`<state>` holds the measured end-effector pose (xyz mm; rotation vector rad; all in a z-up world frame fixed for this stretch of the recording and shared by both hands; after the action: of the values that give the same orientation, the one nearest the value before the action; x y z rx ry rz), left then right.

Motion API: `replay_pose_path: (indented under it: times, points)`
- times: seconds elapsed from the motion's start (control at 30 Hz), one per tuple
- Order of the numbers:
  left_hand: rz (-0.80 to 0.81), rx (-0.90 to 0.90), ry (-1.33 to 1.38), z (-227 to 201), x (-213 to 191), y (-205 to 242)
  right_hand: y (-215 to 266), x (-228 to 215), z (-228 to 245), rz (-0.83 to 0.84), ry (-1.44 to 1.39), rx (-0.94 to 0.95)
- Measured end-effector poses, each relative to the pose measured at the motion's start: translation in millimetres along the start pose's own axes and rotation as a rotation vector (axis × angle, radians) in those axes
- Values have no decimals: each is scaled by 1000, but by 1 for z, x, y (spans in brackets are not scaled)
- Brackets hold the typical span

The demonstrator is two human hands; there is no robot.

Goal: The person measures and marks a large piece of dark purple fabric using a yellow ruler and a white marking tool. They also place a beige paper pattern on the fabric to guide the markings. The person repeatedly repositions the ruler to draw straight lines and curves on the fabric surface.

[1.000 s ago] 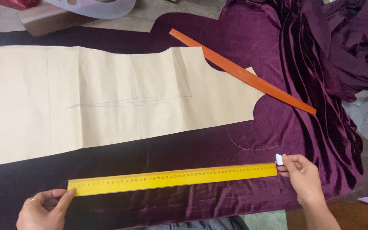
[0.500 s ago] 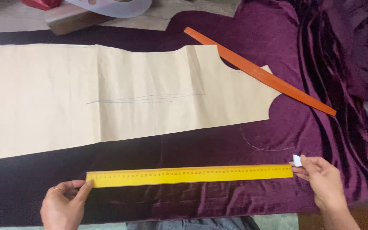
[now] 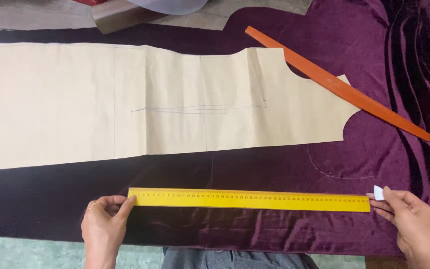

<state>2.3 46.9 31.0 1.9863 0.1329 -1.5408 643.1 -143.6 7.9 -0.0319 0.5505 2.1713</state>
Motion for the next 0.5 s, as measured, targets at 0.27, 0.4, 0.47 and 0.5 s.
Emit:
replay_pose_path:
  times: [0.27,0.4,0.47,0.5]
  points:
    - [3,5,9,-3,-2,3,4,5,5,-6,12,19]
    - [-15,4,12,1,2,0,-3,0,-3,-8,-3,3]
    - [-28,18,14,0,2,2,-7,-4,-9,-6,-3,-11]
    - [-63,38,32,-3,-3,6,-9,-4,-6,-6,57,-154]
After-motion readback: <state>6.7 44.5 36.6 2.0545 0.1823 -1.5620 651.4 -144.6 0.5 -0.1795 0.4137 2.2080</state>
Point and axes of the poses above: each hand's wrist, its own y-axis away from the middle knuckle, its own x-axis out of the palm, z = x × y, the point moved 5 cm from there along -y, towards the middle knuckle, and after that the axes turned 15 degrees about -y, right-handed, at the moved point
